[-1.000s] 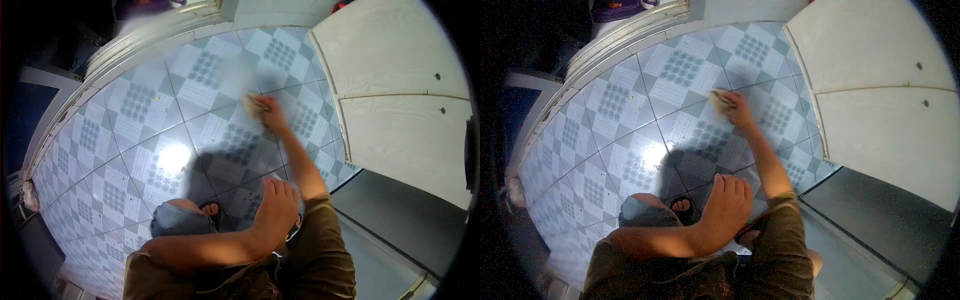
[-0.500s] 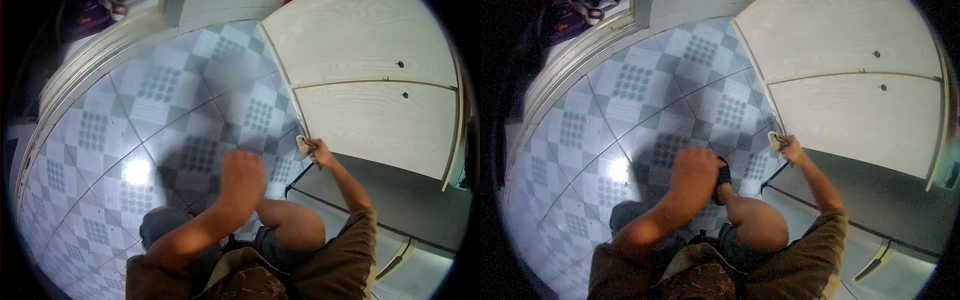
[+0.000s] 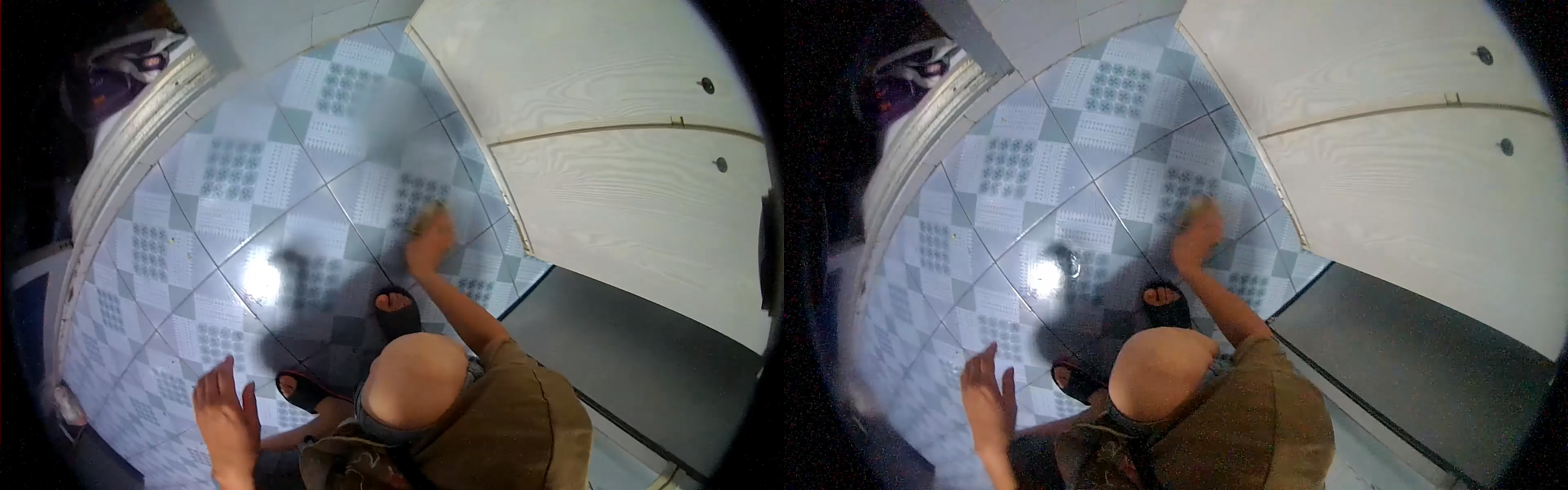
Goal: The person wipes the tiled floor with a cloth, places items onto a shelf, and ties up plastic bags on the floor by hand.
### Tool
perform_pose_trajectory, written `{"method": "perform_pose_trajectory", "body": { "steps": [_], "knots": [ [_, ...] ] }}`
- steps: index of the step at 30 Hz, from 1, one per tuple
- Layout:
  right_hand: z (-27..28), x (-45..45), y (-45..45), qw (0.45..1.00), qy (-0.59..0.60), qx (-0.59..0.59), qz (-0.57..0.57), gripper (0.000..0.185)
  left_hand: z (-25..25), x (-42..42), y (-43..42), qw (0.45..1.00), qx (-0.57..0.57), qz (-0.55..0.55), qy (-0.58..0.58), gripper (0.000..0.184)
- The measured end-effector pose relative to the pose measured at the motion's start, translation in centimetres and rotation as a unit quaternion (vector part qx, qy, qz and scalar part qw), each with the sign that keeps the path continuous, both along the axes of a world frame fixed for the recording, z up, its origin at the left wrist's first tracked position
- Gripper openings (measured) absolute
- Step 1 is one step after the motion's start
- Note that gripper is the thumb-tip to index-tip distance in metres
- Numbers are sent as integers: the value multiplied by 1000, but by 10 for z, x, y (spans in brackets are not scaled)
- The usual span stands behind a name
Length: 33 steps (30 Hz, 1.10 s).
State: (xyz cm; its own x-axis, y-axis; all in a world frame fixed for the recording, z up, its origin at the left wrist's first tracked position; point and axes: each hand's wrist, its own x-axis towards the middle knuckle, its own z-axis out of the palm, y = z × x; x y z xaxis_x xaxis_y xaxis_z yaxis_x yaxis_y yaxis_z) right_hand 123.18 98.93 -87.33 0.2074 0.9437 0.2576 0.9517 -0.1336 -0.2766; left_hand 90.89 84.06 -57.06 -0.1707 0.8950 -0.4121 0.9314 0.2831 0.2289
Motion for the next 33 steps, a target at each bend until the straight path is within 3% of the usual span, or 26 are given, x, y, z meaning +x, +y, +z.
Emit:
{"method": "perform_pose_trajectory", "body": {
  "steps": [2,3,4,6,7,10,11,13,14,15,16,18,19,23,25,27,29,31,33],
  "knots": [
    [-4,-59,21,987,58,2,149,58,1,8,-19,999,-19,-1,46,42],
    [-18,-91,22,971,141,50,186,61,2,12,-23,997,-64,15,46,42],
    [-23,-117,24,971,145,47,187,61,3,17,-26,992,-109,33,46,42],
    [-14,-164,32,915,312,-53,252,64,1,29,-23,994,-92,19,55,42],
    [-1,-173,40,872,392,-93,278,65,0,32,-16,996,-67,0,61,42],
    [46,-134,37,837,466,-27,286,67,7,46,10,999,-24,-26,25,40],
    [55,-103,33,840,462,-11,285,69,9,49,16,999,-15,-36,25,40],
    [53,-14,30,901,273,138,307,70,6,51,25,999,-23,-45,17,39],
    [53,23,24,970,156,59,177,67,5,51,27,998,-40,-38,15,38],
    [44,71,13,978,159,86,104,63,1,51,26,997,-32,-63,40,39],
    [28,120,4,989,112,96,7,44,0,52,29,996,-29,-70,36,39],
    [-3,208,-31,968,78,18,-237,42,-1,54,31,996,-67,-56,26,39],
    [-19,231,-42,920,86,-46,-379,46,0,55,32,996,-67,-58,26,39],
    [5,213,13,873,106,-180,-440,43,4,64,32,996,-49,-68,21,40],
    [-16,182,50,868,7,-181,-463,44,4,63,25,996,-39,-74,10,40],
    [-25,142,81,901,-15,-113,-418,49,4,64,20,996,-52,-65,14,39],
    [-41,109,99,964,15,-44,-263,53,5,65,15,996,-64,-62,21,40],
    [-33,47,114,972,27,-69,-221,55,3,65,16,996,-66,-56,20,40],
    [-41,8,111,998,34,52,24,50,4,66,16,996,-72,-54,21,40]
  ]
}}
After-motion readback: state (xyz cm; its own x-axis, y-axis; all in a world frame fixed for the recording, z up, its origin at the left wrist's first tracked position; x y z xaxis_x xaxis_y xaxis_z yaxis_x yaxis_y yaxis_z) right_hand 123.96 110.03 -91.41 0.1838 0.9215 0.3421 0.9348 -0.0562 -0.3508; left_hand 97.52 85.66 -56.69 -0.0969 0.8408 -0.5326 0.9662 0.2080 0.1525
